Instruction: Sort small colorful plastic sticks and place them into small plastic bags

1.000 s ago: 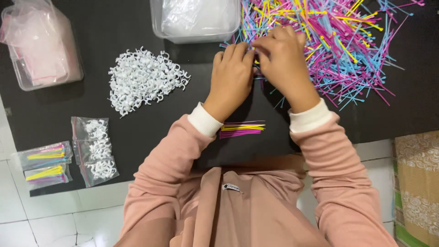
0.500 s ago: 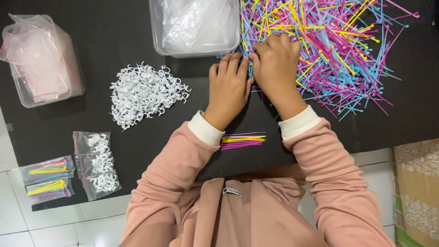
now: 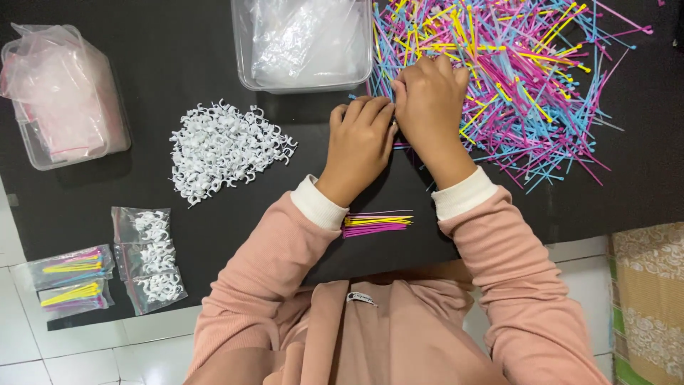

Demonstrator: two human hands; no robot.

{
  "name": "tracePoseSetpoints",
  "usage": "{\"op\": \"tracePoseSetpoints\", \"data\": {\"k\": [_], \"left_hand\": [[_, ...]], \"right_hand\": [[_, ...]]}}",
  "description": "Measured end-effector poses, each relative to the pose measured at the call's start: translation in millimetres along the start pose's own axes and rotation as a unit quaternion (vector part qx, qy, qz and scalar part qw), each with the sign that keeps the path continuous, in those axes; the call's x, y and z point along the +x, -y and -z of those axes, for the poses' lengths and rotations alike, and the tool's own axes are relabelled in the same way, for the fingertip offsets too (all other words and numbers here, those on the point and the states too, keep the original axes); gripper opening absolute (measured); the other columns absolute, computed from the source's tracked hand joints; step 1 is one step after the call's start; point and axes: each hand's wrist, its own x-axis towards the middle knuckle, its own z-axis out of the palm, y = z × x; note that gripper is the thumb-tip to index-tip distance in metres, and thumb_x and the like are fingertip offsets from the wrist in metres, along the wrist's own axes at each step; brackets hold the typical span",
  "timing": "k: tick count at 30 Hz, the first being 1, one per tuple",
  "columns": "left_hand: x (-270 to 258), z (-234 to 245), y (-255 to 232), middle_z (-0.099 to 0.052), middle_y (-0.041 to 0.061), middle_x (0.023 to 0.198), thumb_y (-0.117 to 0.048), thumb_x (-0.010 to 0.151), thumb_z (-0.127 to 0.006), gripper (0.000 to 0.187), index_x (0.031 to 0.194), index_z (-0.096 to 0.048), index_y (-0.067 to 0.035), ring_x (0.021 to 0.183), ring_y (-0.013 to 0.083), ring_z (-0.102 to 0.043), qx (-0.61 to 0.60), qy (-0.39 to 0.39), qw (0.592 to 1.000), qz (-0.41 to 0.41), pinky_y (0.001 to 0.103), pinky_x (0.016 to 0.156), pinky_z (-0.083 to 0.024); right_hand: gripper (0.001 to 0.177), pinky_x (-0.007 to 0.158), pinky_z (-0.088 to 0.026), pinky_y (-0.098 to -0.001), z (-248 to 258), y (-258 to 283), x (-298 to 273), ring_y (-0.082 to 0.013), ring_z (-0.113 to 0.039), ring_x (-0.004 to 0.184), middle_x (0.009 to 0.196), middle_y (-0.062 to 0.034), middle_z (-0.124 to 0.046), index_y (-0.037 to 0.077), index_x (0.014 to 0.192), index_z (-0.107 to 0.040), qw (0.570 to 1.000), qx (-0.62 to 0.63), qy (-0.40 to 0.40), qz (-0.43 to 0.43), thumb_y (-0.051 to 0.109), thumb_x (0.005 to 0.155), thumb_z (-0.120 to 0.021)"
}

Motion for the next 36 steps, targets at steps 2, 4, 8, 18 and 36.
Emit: {"op": "tracePoseSetpoints", "data": {"k": [2,4,8,18,36], "left_hand": [[-1,-2,3,-0.068,0.002,0.124,-0.021,0.095,-0.067,0.026,0.119,-0.068,-0.011,0.114,0.0255,-0.059,-0.002,-0.004,1.000,0.002,0.045,0.089,-0.040],[-1,-3,4,-0.068,0.001,0.124,-0.021,0.095,-0.068,0.026,0.119,-0.069,-0.011,0.113,0.0251,-0.059,-0.003,-0.007,1.000,0.007,0.045,0.088,-0.041],[-1,-2,4,-0.067,0.001,0.122,-0.022,0.096,-0.068,0.020,0.113,-0.070,-0.012,0.111,0.0263,-0.059,-0.010,-0.010,1.000,0.003,0.045,0.087,-0.041],[-1,-2,4,-0.068,0.000,0.119,-0.022,0.096,-0.068,0.018,0.109,-0.071,-0.012,0.111,0.0267,-0.058,-0.016,-0.014,1.000,-0.003,0.045,0.084,-0.040],[-4,25,6,-0.072,0.002,0.112,-0.025,0.103,-0.065,0.030,0.130,-0.061,-0.013,0.096,0.0256,-0.066,-0.126,-0.049,0.989,0.064,0.041,0.079,-0.046]], "right_hand": [[0.015,0.074,-0.035,-0.0479,11,-1,-1,-0.0308,-0.054,0.090,0.090,-0.0030,-0.067,0.015,0.085,-0.070,1.000,0.001,0.007,0.001,0.025,0.095,-0.073],[0.015,0.074,-0.034,-0.0485,19,-2,-3,-0.0318,-0.054,0.089,0.091,-0.0036,-0.066,0.016,0.086,-0.068,1.000,0.002,0.015,0.003,0.025,0.097,-0.073],[0.009,0.078,-0.033,-0.0486,24,-2,-4,-0.0314,-0.053,0.094,0.095,-0.0039,-0.065,0.015,0.093,-0.071,0.997,0.074,0.002,0.015,0.021,0.099,-0.070],[0.012,0.078,-0.032,-0.0470,3,-2,-5,-0.0304,-0.052,0.093,0.087,-0.0031,-0.066,0.014,0.083,-0.072,0.999,0.046,-0.003,0.008,0.020,0.092,-0.076],[0.005,0.087,-0.028,-0.0495,70,-16,-36,-0.0338,-0.044,0.111,0.109,-0.0086,-0.052,0.016,0.098,-0.064,0.980,0.167,0.108,0.019,0.013,0.102,-0.062]]}}
